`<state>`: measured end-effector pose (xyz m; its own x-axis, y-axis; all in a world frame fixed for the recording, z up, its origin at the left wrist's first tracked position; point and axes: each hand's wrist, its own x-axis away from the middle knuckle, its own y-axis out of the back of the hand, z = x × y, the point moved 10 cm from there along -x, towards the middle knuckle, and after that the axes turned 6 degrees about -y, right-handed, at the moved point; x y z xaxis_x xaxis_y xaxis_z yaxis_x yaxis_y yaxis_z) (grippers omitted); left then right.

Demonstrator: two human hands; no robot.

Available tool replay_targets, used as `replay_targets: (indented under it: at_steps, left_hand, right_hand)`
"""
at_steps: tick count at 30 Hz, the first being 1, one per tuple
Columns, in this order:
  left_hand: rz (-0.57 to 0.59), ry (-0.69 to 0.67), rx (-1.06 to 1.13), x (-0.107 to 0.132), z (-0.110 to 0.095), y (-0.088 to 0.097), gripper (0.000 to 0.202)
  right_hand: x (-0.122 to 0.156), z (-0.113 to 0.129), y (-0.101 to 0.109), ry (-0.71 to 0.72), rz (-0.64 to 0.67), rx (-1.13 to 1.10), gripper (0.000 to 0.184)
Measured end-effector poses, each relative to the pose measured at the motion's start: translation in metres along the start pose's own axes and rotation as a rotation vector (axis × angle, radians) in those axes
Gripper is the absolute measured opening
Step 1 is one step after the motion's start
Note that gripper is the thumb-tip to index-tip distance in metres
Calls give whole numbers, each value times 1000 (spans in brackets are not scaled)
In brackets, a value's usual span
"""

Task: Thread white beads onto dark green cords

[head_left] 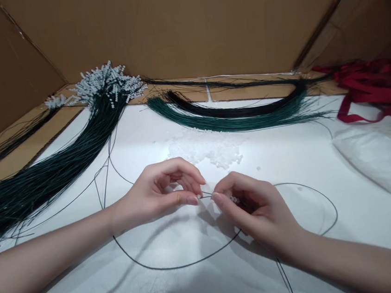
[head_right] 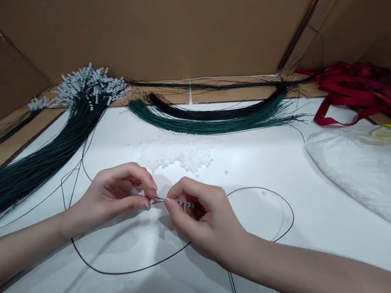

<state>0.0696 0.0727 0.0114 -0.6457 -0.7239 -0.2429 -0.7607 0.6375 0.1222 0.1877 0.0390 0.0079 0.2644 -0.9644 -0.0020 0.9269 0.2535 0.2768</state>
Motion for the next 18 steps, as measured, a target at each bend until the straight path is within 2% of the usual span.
replay_targets:
  at_steps: [18]
  left_hand:
    - [14, -24, -39, 1, -2, 0, 19]
  right_hand:
    - [0, 0, 0, -16, -4, -6, 16]
